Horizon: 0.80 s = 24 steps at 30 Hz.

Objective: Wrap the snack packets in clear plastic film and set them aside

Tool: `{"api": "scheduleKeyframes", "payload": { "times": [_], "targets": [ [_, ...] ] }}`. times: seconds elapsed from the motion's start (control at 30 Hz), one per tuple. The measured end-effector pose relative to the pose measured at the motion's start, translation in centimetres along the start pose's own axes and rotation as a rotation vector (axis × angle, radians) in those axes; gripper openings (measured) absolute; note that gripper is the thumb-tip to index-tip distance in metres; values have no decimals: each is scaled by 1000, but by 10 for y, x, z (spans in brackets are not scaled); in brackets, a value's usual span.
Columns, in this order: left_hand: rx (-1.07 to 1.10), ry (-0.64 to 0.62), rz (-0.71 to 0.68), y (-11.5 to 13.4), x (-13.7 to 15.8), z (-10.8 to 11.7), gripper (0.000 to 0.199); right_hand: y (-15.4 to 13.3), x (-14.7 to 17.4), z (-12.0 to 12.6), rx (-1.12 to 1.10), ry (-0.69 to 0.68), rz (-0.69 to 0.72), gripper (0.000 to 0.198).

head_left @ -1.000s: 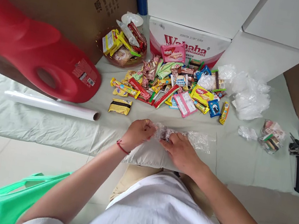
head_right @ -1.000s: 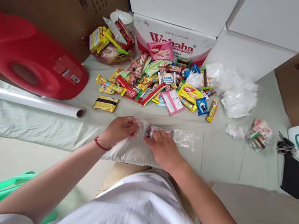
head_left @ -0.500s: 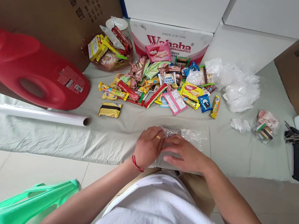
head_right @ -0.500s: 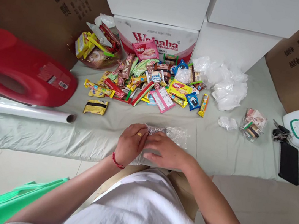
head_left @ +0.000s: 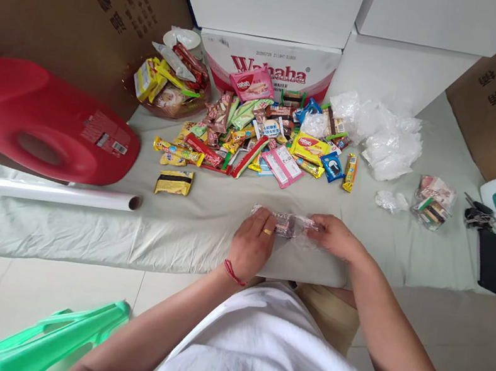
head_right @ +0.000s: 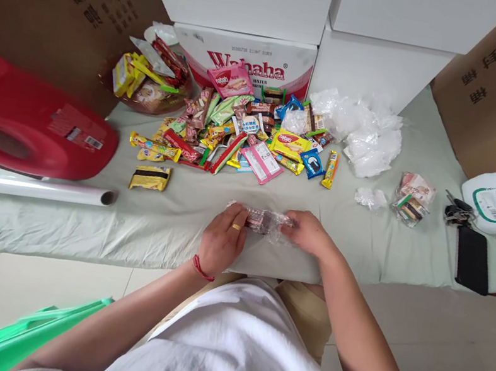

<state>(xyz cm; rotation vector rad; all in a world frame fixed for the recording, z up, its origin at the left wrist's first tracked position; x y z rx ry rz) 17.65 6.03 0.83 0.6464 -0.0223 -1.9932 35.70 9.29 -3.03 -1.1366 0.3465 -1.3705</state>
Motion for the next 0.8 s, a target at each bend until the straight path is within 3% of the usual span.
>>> {"api": "scheduleKeyframes", "payload": {
  "times": [0.17, 0.27, 0.43, 0.57, 0.67, 0.8],
  "targets": [
    [5, -24, -71, 9, 19, -9, 59, 5, 28, 12, -265, 202, -40, 31],
    [18, -23, -87, 12, 26, -13, 66, -15, 25, 9, -347, 275, -18, 33],
    [101, -8, -98, 14, 27, -16, 67, -71, -12, -22, -54, 294, 18, 18],
    [318, -24, -89, 5, 19, -5, 69, -99, -13, -42, 155, 325, 60, 23],
    [630, -60, 37, -14, 13, 1, 75, -109, 2, -57, 144, 292, 207, 32],
    [966, 49, 292, -41, 12, 5, 86, -93, 14, -73, 224, 339, 228, 51]
  ]
}}
Point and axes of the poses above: each hand's wrist, its own x-axis away from the middle knuckle, its own z-axis out of the back of the hand, y = z × x, the point moved 10 cm from there along -x, towards the middle knuckle, and after that the axes turned 8 degrees about -x, right-handed, at the moved point
